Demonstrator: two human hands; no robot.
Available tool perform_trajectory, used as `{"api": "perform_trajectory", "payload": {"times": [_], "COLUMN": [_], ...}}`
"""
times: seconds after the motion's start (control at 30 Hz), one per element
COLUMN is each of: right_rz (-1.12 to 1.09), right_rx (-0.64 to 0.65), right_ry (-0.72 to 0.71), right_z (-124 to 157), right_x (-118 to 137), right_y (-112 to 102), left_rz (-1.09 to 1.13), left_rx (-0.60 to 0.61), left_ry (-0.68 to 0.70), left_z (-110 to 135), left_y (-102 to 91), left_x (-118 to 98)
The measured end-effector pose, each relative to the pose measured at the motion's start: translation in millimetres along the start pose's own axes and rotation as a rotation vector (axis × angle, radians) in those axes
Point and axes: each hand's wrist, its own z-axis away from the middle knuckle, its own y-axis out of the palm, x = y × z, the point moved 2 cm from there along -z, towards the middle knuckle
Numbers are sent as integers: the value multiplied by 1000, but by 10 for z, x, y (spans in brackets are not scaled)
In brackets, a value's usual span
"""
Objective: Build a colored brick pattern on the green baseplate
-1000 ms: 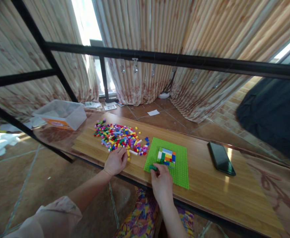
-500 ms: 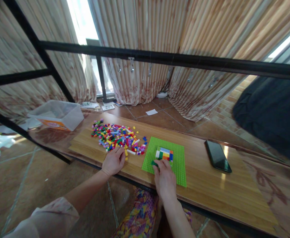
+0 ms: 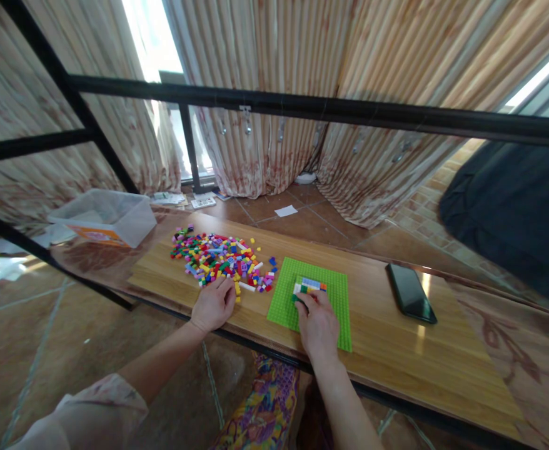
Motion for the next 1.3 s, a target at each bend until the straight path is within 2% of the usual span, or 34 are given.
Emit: {"api": "perform_trajectory", "payload": {"times": [0.23, 0.43, 0.53, 0.7, 0.97, 1.3], "right_rz": [-4, -18, -1, 21, 3, -8], "right_rx": [-15, -205, -253, -208, -172, -139], "right_ry": [25, 55, 150, 317, 384, 395], "right_z": [30, 36, 5, -53, -97, -97], "right_x": [-33, -59, -72, -66, -102, -77], "right_y": [-19, -39, -6, 102, 193, 215], "left_rz": [7, 5, -8, -4, 23, 13], "left_rx": [10, 7, 3, 5, 5, 7], "left_ry": [-10, -3, -7, -6, -10, 0], "left_z": [-2, -5, -5, -6, -8, -17], "left_y": [-13, -11, -15, -30, -17, -11], "left_x": [-8, -8, -13, -28, -15, -11]}}
